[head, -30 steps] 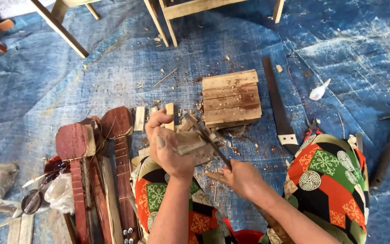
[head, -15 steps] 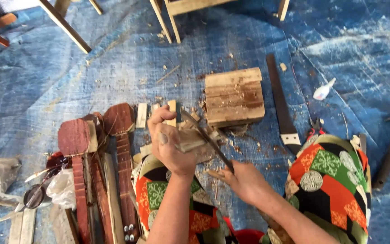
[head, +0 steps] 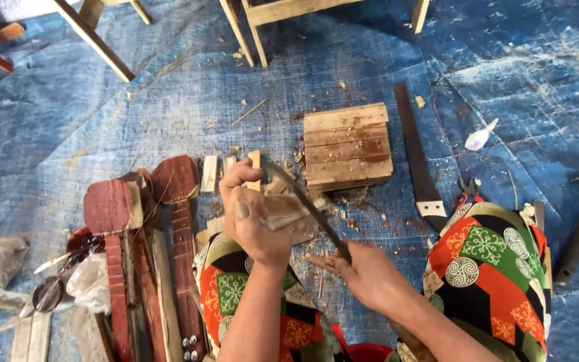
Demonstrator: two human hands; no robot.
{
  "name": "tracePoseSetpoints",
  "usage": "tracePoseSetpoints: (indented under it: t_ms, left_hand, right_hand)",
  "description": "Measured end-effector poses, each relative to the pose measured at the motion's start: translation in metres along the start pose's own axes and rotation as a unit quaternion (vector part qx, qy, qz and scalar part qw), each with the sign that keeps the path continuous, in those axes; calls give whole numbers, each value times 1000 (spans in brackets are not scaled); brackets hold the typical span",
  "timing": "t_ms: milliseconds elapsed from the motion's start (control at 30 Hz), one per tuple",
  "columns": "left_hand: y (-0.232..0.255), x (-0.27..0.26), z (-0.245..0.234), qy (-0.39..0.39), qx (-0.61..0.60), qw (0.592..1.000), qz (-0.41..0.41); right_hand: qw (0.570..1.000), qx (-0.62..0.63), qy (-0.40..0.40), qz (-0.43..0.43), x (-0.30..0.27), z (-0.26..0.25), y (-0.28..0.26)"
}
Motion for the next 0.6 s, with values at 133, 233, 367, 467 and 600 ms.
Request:
tracePoseSetpoints:
  t_ms: [133, 233, 367, 467, 600]
  left_hand:
    - [-3, 4, 3, 5, -17, 1000, 21]
    - [-1, 5, 4, -9, -7, 998, 60]
    - [1, 3, -3, 5, -6, 1000, 16]
    - [1, 3, -3, 0, 15, 1000, 9]
    - [-7, 2, 7, -10, -33, 998, 51]
  right_hand:
    - [986, 0, 141, -88, -12, -9, 3]
    - [999, 43, -14, 12, 0, -2, -4]
    - [999, -46, 6, -24, 7, 5, 1]
    - [993, -46, 86, -73, -3, 4, 10]
    - [998, -40, -21, 48, -3, -2, -8]
Point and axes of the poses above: each hand's wrist, its own x-axis towards the middle knuckle, its own z-axis out of the palm, y = z × x, the point moved 5 cm from there along x, towards the middle knuckle, and after that the axes turned 11 degrees about -x, right-handed, at the moved point
